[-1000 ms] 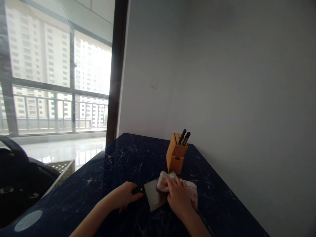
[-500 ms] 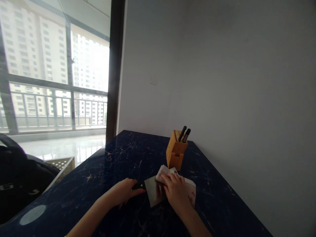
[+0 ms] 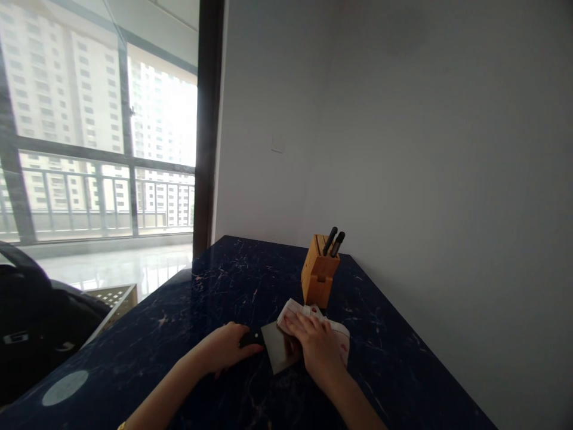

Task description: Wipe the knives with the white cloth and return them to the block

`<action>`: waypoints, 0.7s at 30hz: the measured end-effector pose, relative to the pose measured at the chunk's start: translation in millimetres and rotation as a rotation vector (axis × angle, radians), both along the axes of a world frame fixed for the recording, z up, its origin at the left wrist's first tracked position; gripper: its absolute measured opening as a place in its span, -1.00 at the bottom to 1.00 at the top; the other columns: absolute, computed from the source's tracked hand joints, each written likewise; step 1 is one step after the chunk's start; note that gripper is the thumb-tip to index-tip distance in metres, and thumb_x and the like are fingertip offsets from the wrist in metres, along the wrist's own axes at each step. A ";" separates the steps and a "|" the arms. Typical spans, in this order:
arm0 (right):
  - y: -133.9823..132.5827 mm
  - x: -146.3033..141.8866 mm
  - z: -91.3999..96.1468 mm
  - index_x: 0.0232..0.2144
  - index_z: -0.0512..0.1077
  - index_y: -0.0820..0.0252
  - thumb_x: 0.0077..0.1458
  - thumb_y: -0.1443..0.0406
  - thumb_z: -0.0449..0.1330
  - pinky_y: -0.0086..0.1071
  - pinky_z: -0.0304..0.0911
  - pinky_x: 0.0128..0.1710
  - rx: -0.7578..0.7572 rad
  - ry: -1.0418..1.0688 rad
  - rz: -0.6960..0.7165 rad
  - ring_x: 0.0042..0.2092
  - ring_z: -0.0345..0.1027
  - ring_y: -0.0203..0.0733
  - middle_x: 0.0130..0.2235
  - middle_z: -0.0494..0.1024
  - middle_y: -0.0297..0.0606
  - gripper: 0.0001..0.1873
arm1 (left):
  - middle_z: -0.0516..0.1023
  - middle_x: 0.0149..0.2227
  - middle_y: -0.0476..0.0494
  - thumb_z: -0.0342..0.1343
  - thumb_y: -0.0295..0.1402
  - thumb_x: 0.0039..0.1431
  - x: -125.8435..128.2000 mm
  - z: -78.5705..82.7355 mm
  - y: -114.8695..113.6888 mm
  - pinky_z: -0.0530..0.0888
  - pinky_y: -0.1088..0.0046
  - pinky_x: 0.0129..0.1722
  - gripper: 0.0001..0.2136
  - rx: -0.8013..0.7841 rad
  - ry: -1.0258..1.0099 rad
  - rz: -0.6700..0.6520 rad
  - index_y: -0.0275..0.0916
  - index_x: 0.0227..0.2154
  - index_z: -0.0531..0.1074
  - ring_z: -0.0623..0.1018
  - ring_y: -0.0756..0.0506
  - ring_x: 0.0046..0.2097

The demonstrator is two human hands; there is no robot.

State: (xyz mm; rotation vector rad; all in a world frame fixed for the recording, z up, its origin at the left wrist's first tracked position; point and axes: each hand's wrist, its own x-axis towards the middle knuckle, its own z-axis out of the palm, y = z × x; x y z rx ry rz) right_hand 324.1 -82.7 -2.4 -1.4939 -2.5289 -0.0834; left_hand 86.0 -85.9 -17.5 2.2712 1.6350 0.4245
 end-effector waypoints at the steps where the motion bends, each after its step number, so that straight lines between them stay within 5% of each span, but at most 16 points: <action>1: -0.2 0.2 -0.2 0.11 0.03 -0.22 0.09 0.40 -0.11 -0.19 -0.16 -0.03 -0.004 -0.003 0.010 0.07 0.02 -0.10 0.17 0.11 -0.43 -0.43 | 0.55 -0.48 -0.14 -0.15 0.13 -0.02 0.3 0.6 -0.3 0.30 0.49 -0.55 -0.50 -0.010 0.005 0.003 -0.23 -0.44 0.43 0.53 -0.13 -0.47; 7: -11.2 -16.8 -1.9 0.10 0.04 -0.25 0.15 0.34 -0.12 -0.20 -0.13 -0.02 0.053 0.058 0.151 0.07 0.02 -0.13 0.15 0.16 -0.47 -0.51 | 0.56 -0.44 -0.12 -0.10 0.02 0.00 1.0 -1.2 1.3 0.30 0.49 -0.50 -0.59 0.004 0.035 0.025 -0.21 -0.44 0.44 0.54 -0.13 -0.41; 14: 3.6 7.0 2.1 0.06 0.14 -0.22 0.13 0.42 -0.13 -0.19 -0.05 -0.12 0.064 0.067 -0.008 -0.01 0.10 -0.10 0.06 0.30 -0.43 -0.49 | 0.55 -0.49 -0.13 -0.10 0.03 0.00 0.7 1.4 -0.1 0.28 0.49 -0.56 -0.59 -0.025 0.000 0.022 -0.21 -0.45 0.45 0.54 -0.14 -0.45; 21: -8.7 -4.2 6.7 -0.13 0.37 -0.23 0.09 0.33 0.01 -0.32 -0.03 -0.09 -0.035 0.211 0.170 -0.10 0.15 -0.20 -0.13 0.42 -0.48 -0.66 | 0.55 -0.50 -0.10 -0.09 0.00 0.00 1.7 2.4 -1.2 0.28 0.50 -0.55 -0.61 -0.023 -0.010 0.023 -0.22 -0.46 0.45 0.53 -0.12 -0.47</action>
